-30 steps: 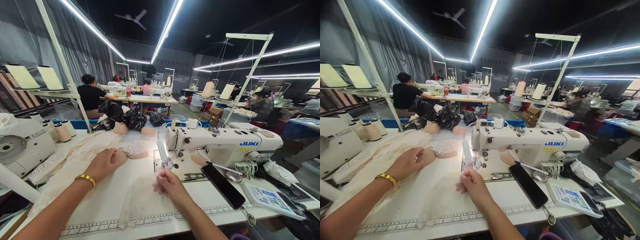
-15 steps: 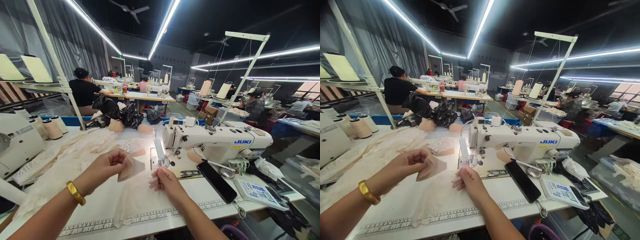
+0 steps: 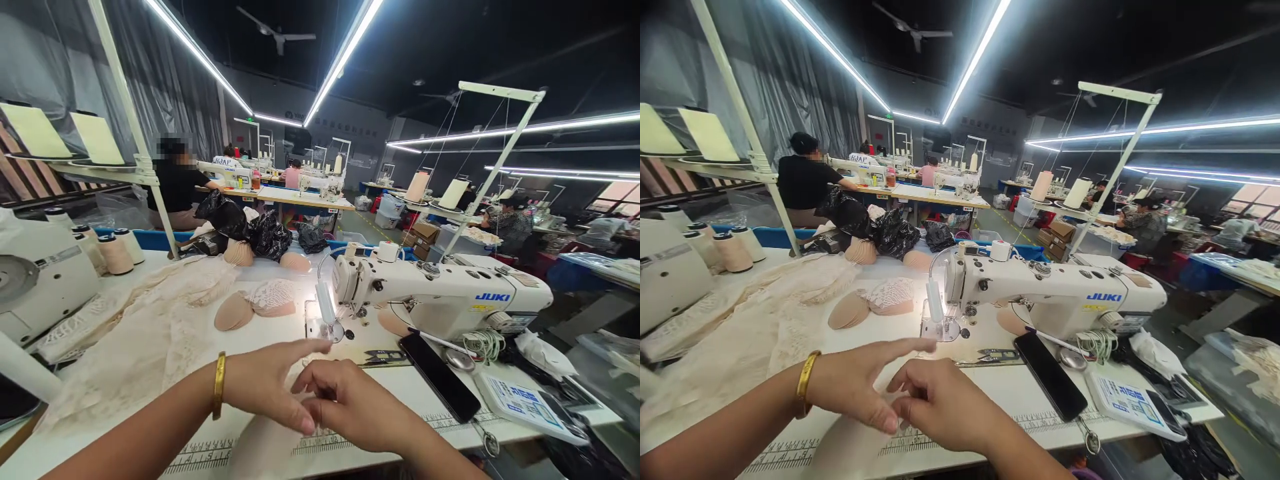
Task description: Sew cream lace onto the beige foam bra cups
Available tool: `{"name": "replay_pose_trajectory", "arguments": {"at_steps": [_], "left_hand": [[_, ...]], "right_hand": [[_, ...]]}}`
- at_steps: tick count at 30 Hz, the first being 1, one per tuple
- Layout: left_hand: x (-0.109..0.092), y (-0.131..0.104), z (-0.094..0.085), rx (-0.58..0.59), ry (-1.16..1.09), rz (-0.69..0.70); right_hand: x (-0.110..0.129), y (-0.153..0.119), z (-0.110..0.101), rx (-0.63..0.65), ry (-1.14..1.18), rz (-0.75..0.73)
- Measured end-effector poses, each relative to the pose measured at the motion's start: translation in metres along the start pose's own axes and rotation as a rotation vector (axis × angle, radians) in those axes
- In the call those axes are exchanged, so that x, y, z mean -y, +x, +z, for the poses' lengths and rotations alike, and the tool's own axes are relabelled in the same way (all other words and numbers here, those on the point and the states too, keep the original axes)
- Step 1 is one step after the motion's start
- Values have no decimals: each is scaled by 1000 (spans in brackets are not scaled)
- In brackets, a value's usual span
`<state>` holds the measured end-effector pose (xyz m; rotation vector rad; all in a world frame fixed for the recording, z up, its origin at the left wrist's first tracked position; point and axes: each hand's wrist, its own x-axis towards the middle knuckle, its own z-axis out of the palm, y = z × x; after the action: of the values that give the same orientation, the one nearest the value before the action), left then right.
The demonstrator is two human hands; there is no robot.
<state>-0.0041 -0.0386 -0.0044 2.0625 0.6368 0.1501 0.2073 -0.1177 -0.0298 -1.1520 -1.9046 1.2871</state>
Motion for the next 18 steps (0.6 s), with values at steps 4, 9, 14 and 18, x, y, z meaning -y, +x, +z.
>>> {"name": "replay_pose_trajectory", "arguments": {"at_steps": [4, 9, 14, 18], "left_hand": [[1, 10, 16, 203, -396, 132], [11, 6, 21, 274, -534, 228], [8, 5, 16, 164, -520, 308], [4, 6, 16, 181, -516, 291]], "right_hand": [[33, -9, -26, 203, -168, -23], [44, 0, -47, 300, -211, 31], [52, 17, -54, 410, -235, 50], [67, 18, -56, 393, -351, -34]]}}
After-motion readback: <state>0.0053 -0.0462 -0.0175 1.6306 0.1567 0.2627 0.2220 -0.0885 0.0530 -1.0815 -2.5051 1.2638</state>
